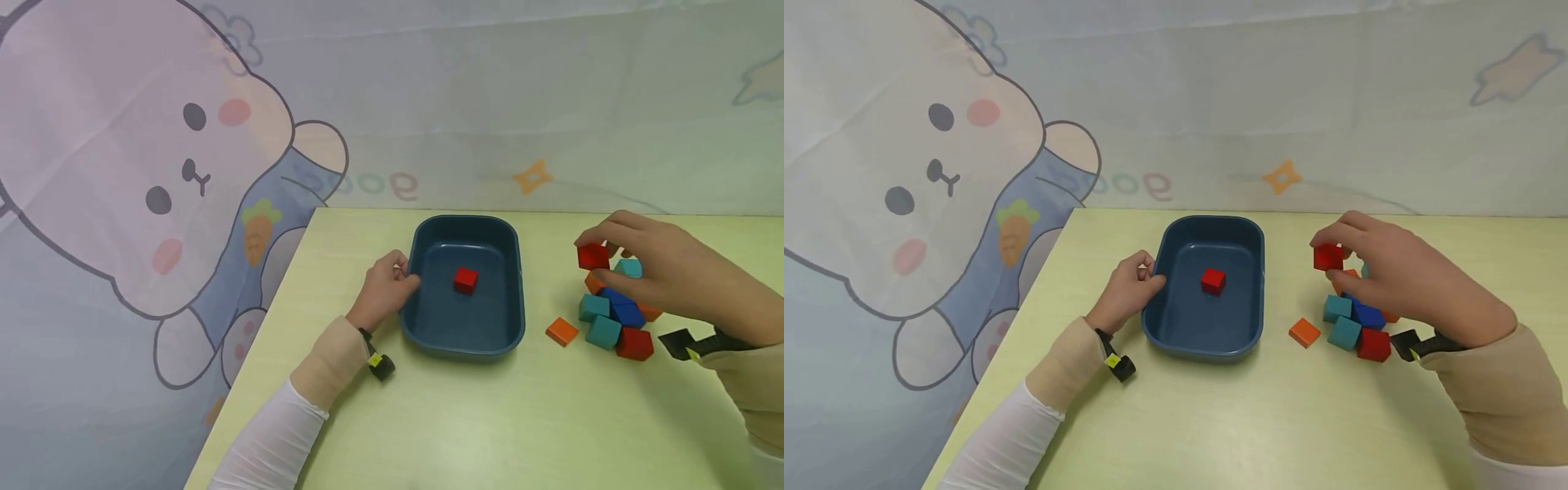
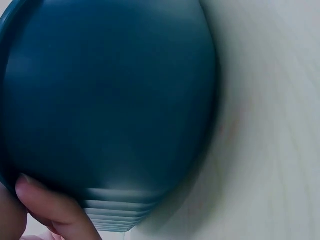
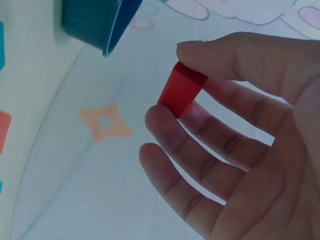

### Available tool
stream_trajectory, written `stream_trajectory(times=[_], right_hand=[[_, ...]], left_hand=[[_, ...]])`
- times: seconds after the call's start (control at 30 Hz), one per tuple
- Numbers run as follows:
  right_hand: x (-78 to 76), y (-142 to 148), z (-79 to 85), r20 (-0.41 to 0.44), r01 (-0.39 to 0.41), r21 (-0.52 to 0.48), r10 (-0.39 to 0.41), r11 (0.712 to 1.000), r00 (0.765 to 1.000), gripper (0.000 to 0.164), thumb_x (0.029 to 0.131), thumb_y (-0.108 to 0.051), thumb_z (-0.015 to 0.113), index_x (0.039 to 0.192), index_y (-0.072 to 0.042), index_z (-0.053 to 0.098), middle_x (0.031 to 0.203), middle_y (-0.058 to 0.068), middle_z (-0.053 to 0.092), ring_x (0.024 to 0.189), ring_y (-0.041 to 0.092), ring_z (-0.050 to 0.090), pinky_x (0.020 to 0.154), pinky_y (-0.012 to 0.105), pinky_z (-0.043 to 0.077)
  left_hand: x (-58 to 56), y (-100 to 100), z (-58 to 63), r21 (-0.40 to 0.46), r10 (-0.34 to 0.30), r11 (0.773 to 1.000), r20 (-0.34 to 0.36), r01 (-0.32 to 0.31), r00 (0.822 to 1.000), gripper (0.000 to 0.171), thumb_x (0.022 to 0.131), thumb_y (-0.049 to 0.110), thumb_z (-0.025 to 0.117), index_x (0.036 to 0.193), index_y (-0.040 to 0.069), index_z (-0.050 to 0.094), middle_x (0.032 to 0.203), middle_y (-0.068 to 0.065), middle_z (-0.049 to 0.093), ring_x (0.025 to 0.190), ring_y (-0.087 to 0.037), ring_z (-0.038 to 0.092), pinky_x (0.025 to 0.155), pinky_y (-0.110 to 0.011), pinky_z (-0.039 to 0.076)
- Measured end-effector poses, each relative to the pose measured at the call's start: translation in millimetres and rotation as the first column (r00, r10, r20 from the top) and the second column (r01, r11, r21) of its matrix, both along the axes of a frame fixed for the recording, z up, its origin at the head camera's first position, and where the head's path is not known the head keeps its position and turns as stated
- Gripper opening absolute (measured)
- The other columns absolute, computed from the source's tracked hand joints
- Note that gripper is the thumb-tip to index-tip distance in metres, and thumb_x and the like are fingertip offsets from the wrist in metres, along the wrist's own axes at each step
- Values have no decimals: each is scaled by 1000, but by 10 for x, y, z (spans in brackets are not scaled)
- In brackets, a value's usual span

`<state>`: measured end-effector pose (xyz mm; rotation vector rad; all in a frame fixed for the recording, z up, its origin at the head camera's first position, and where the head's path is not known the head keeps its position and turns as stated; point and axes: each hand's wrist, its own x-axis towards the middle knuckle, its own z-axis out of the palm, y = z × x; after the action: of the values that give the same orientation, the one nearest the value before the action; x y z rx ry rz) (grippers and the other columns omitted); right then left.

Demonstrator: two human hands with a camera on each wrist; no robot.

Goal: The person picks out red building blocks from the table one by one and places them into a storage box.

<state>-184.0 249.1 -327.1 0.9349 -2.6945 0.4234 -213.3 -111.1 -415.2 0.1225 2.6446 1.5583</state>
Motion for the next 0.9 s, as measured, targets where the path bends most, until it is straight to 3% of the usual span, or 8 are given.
stream_trajectory(times=[0.33,0.57,0.77,0.9], right_hand=[[-110,-480,-1,42,-116,-12,117,993,992,36,73,-8,81,106,-12,68,95,-5,64,83,11,63,68,31,54],[-196,-823,-83,105,-97,35,93,995,990,36,79,-16,77,113,-13,66,98,-3,65,86,14,63,70,34,52],[-269,-997,-214,56,-111,72,107,991,993,35,77,-13,77,110,-12,66,97,0,66,78,17,61,64,33,50],[-313,-1049,-298,12,-118,121,118,986,993,35,74,-12,80,107,-11,67,92,3,68,79,21,62,69,38,50]], left_hand=[[29,-6,5,4,4,1000,7,-4,1000,15,87,8,58,81,11,45,53,4,39,44,-11,42,43,-22,34],[18,-11,-17,-12,11,1000,1,-11,1000,15,87,9,59,81,12,45,53,5,39,46,-11,41,43,-22,33],[-9,-14,-36,-25,9,1000,-20,-10,1000,15,86,9,60,81,12,46,53,6,38,46,-10,40,44,-21,32],[-7,-14,-7,-27,8,1000,-30,-9,1000,15,86,9,59,81,12,45,53,5,38,46,-10,40,44,-22,33]])
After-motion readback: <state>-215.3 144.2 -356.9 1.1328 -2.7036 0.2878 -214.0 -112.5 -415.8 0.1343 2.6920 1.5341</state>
